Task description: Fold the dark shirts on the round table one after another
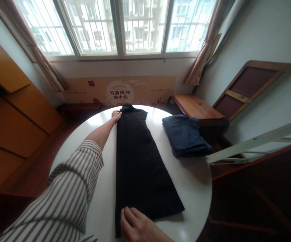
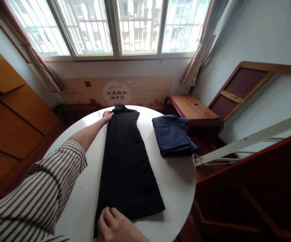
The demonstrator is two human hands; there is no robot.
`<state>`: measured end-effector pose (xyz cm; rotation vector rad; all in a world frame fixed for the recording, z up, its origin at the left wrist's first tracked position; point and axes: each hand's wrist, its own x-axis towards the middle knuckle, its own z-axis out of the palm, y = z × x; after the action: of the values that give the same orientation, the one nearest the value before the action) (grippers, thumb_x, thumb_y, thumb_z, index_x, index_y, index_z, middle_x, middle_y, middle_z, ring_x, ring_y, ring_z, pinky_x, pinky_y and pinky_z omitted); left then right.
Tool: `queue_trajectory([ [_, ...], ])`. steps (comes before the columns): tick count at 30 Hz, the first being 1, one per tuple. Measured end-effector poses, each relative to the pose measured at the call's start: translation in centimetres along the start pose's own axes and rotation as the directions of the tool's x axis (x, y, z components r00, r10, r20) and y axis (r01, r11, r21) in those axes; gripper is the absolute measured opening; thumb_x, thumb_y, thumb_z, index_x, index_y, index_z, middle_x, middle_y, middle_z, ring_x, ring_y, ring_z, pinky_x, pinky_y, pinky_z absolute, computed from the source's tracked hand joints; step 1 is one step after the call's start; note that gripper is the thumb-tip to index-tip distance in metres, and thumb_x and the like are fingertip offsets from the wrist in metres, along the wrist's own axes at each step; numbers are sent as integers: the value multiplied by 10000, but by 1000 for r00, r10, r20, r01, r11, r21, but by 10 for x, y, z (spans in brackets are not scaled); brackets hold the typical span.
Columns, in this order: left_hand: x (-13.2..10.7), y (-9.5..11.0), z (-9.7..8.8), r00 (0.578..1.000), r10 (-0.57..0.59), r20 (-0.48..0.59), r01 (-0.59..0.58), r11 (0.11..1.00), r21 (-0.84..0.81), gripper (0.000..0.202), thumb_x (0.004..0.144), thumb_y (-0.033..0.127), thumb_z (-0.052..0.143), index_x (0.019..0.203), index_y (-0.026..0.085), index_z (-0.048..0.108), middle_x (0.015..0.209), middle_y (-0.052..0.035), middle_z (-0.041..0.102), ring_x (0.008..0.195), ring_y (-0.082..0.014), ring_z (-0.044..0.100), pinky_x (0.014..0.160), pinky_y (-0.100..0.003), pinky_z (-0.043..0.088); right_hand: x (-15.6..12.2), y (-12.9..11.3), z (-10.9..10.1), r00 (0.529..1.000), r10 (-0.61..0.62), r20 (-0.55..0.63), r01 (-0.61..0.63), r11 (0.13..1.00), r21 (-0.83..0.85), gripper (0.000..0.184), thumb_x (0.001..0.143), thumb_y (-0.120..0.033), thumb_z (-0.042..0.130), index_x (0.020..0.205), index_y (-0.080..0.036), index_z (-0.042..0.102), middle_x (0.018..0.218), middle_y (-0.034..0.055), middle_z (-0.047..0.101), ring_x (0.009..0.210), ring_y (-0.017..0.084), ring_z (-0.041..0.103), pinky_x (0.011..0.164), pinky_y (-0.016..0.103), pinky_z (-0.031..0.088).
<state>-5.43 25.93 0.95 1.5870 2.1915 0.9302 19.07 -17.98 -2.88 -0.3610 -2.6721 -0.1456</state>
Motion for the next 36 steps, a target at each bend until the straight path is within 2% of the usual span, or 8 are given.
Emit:
queue_trajectory([
  [8, -33, 6, -19, 967, 250, 47, -254, 954, 160, 470, 910, 318, 553, 1312, 74, 567, 1305, -222, 554, 1251, -329, 528, 1093, -425, 374, 4, 1, -16, 999, 36, 12, -37, 997, 68, 376, 966, -373, 525, 1125, -61, 661, 1161, 173, 678, 996, 268, 614, 835, 365, 535],
  [13, -99, -3, -20, 761, 552, 340, -616, 779, 114, 447, 949, 361, 502, 1359, 192, 565, 1434, -73, 531, 1346, -224, 457, 1163, -316, 304, 2, 16, -45, 971, 189, 147, -214, 961, 175, 656, 956, -561, 477, 1445, -123, 455, 1507, 163, 439, 1376, 347, 388, 1089, 490, 398],
  [17, -136, -16, -16, 619, 541, 570, -742, 640, 198, 603, 1005, 460, 353, 1506, 124, 378, 1579, -129, 334, 1466, -270, 286, 1201, -376, 222, 1, 13, -36, 987, 80, 140, -95, 990, 106, 410, 977, -277, 505, 1305, -42, 583, 1416, 209, 529, 1354, 309, 443, 1088, 400, 408],
  [22, -137, -8, -4, 665, 491, 562, -717, 629, 299, 612, 1026, 430, 278, 1510, 60, 337, 1569, -165, 332, 1498, -274, 185, 1219, -423, 143, -4, -8, -24, 996, -34, 77, 36, 999, -23, 408, 934, -198, 532, 1245, 59, 595, 1321, 263, 584, 1279, 346, 513, 1065, 398, 423],
  [26, -121, 12, 3, 712, 484, 510, -679, 661, 321, 586, 1037, 380, 211, 1503, 51, 345, 1579, -172, 310, 1492, -265, 211, 1217, -400, 155, 10, 2, -42, 987, 51, 150, -71, 989, 127, 314, 975, -274, 492, 1117, -55, 667, 1161, 189, 685, 1117, 259, 617, 937, 339, 493],
  [30, -101, 33, 11, 728, 474, 495, -653, 699, 292, 588, 1038, 413, 181, 1537, 127, 305, 1620, -112, 229, 1492, -250, 217, 1207, -377, 197, 51, 73, -67, 915, 270, 301, -347, 907, 239, 384, 1029, -306, 353, 865, -168, 671, 884, 69, 707, 815, 157, 652, 767, 247, 494],
  [33, -89, 47, 20, 725, 448, 523, -637, 726, 261, 564, 1034, 444, 176, 1539, 233, 310, 1615, -44, 259, 1490, -246, 226, 1186, -447, 251, 81, 147, -70, 762, 572, 304, -598, 801, -8, 379, 1025, -275, 327, 1022, -119, 673, 1106, 154, 677, 1031, 208, 621, 933, 296, 450],
  [36, -83, 54, 31, 733, 415, 539, -612, 748, 257, 549, 1027, 451, 190, 1529, 274, 326, 1606, -38, 277, 1495, -272, 205, 1165, -580, 217, 90, 202, -58, 668, 672, 318, -677, 727, -113, 487, 1034, -366, 296, 1306, -64, 563, 1421, 218, 500, 1323, 287, 441, 1113, 423, 299],
])
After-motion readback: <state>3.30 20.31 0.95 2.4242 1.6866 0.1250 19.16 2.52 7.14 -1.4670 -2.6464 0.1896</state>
